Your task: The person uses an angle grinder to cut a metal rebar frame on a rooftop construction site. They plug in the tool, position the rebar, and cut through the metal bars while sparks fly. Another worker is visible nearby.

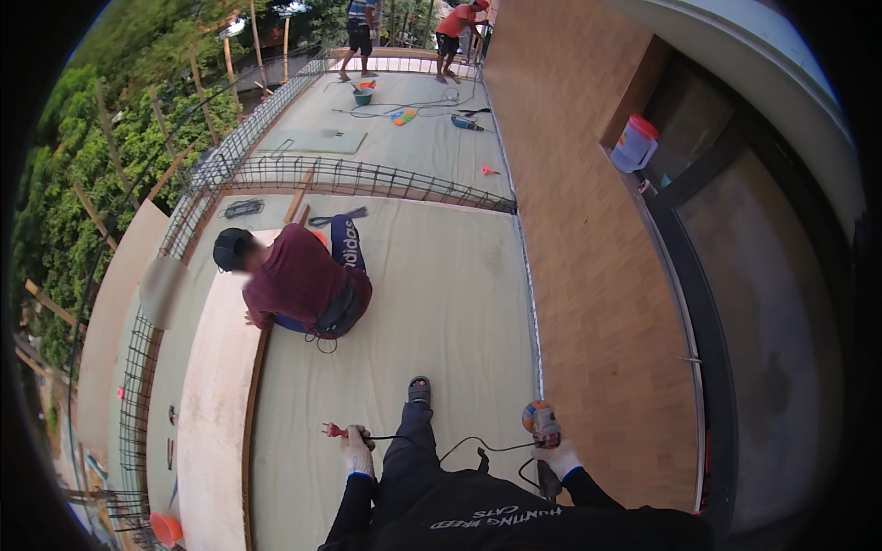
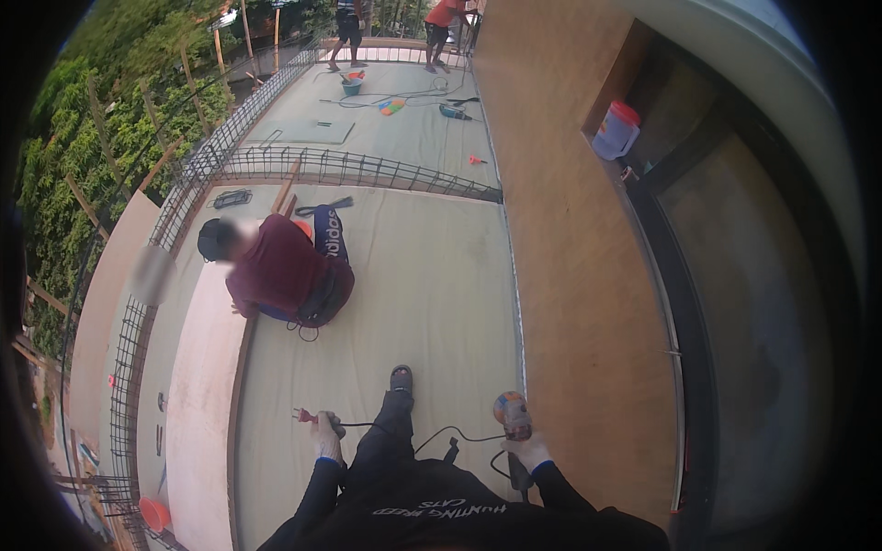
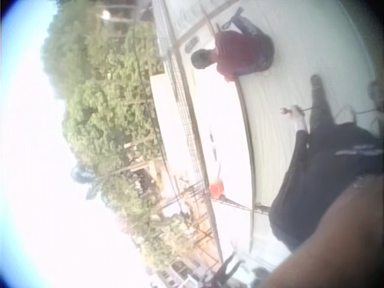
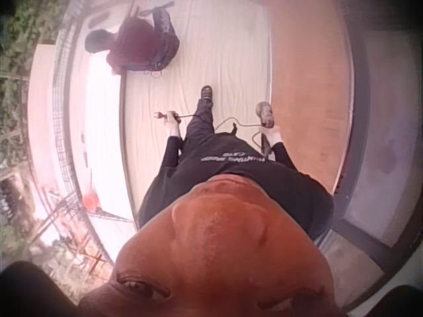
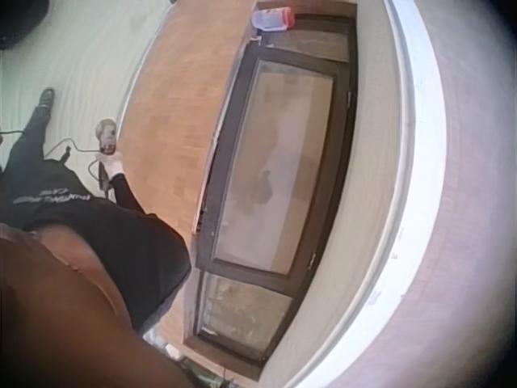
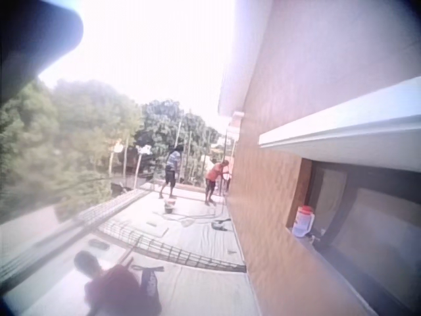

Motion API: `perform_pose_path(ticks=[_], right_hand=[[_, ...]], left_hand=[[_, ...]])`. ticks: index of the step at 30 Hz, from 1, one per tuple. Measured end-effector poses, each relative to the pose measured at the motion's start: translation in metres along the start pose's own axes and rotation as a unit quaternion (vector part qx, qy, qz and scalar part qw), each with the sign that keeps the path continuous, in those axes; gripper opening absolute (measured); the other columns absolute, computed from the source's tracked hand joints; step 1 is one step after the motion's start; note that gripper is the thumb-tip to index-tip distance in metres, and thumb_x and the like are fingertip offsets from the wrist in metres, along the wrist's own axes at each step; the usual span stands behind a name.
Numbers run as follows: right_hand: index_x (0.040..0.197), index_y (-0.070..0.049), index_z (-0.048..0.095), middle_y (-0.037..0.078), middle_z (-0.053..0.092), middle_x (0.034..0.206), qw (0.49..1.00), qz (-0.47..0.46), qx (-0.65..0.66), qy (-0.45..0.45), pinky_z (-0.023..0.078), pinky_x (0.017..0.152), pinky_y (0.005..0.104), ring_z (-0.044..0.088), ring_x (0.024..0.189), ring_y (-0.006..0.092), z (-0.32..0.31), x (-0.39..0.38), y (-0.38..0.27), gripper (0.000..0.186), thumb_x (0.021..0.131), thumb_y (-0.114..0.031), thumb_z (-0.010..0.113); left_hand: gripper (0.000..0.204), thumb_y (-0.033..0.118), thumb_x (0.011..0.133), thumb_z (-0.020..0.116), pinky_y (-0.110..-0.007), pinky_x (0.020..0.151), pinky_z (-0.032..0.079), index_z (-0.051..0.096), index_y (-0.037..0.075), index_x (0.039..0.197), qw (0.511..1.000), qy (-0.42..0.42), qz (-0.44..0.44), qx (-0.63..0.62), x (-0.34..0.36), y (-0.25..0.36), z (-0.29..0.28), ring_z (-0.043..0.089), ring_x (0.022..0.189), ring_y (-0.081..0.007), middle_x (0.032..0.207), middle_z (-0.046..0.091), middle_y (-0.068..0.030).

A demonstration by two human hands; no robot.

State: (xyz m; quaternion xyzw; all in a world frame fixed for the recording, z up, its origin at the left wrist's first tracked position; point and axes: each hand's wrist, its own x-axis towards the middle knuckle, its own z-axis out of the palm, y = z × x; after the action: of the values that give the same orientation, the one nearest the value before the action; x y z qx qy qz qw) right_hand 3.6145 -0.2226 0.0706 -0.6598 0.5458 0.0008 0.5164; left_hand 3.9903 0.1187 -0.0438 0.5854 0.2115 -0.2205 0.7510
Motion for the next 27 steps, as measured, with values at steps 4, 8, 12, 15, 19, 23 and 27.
perform_pose_path(ticks=[4,8,12,15,19,23,27], right_hand=[[0.119,-0.001,0.074,0.006,0.075,0.103,0.998,0.007,0.010,0.057,0.060,0.080,0.0381,0.071,0.089,0.0186,-0.006,0.112,-0.038,0.048,0.079,-0.015,0.097],[0.123,-0.001,0.074,0.007,0.077,0.103,0.996,0.048,0.010,0.077,0.060,0.078,0.0399,0.074,0.088,0.0222,-0.014,0.186,-0.141,0.055,0.077,-0.019,0.097],[0.122,-0.001,0.074,0.007,0.077,0.103,0.991,0.110,0.043,0.062,0.059,0.077,0.0392,0.074,0.088,0.0215,-0.035,0.294,-0.191,0.054,0.077,-0.018,0.097],[0.122,-0.001,0.074,0.007,0.077,0.103,0.992,0.115,0.028,0.042,0.059,0.077,0.0389,0.073,0.088,0.0212,-0.046,0.397,-0.239,0.053,0.077,-0.017,0.097],[0.121,-0.001,0.074,0.007,0.077,0.103,0.990,0.140,-0.022,0.011,0.059,0.077,0.0385,0.073,0.087,0.0208,-0.082,0.523,-0.292,0.052,0.078,-0.016,0.097],[0.121,-0.001,0.074,0.007,0.077,0.103,0.986,0.156,-0.064,-0.013,0.059,0.076,0.0381,0.073,0.086,0.0204,-0.141,0.640,-0.372,0.051,0.078,-0.016,0.097],[0.120,-0.001,0.074,0.006,0.077,0.103,0.991,0.115,-0.069,-0.010,0.059,0.076,0.0378,0.072,0.086,0.0200,-0.181,0.776,-0.488,0.050,0.079,-0.015,0.097]], left_hand=[[0.027,0.029,0.113,0.055,-0.029,0.056,0.046,0.064,0.006,0.102,0.997,-0.050,-0.030,0.050,0.097,0.033,0.144,0.055,0.063,-0.0106,0.082,0.062,-0.0030],[0.029,0.031,0.114,0.056,-0.028,0.061,0.045,0.065,0.005,0.105,0.972,-0.163,-0.001,0.169,0.198,0.079,0.308,0.056,0.069,-0.0097,0.085,0.062,-0.0018],[0.036,0.035,0.115,0.054,-0.032,0.071,0.052,0.069,0.002,0.108,0.940,-0.258,0.055,0.215,0.254,0.143,0.481,0.063,0.077,-0.0137,0.089,0.069,-0.0050],[0.035,0.034,0.115,0.054,-0.032,0.070,0.052,0.068,0.003,0.106,0.951,-0.265,0.012,0.158,0.302,0.174,0.581,0.062,0.075,-0.0130,0.090,0.068,-0.0049],[0.034,0.033,0.115,0.054,-0.031,0.062,0.049,0.066,0.004,0.103,0.981,-0.171,-0.082,0.047,0.403,0.160,0.664,0.058,0.067,-0.0112,0.087,0.066,-0.0034],[0.031,0.031,0.115,0.054,-0.031,0.058,0.049,0.066,0.004,0.106,0.994,-0.044,-0.083,0.064,0.472,0.169,0.724,0.059,0.063,-0.0118,0.086,0.067,-0.0043],[0.032,0.036,0.115,0.056,-0.032,0.063,0.054,0.070,0.008,0.108,0.996,-0.021,-0.084,0.017,0.530,0.233,0.796,0.064,0.067,-0.0125,0.087,0.070,-0.0030]])
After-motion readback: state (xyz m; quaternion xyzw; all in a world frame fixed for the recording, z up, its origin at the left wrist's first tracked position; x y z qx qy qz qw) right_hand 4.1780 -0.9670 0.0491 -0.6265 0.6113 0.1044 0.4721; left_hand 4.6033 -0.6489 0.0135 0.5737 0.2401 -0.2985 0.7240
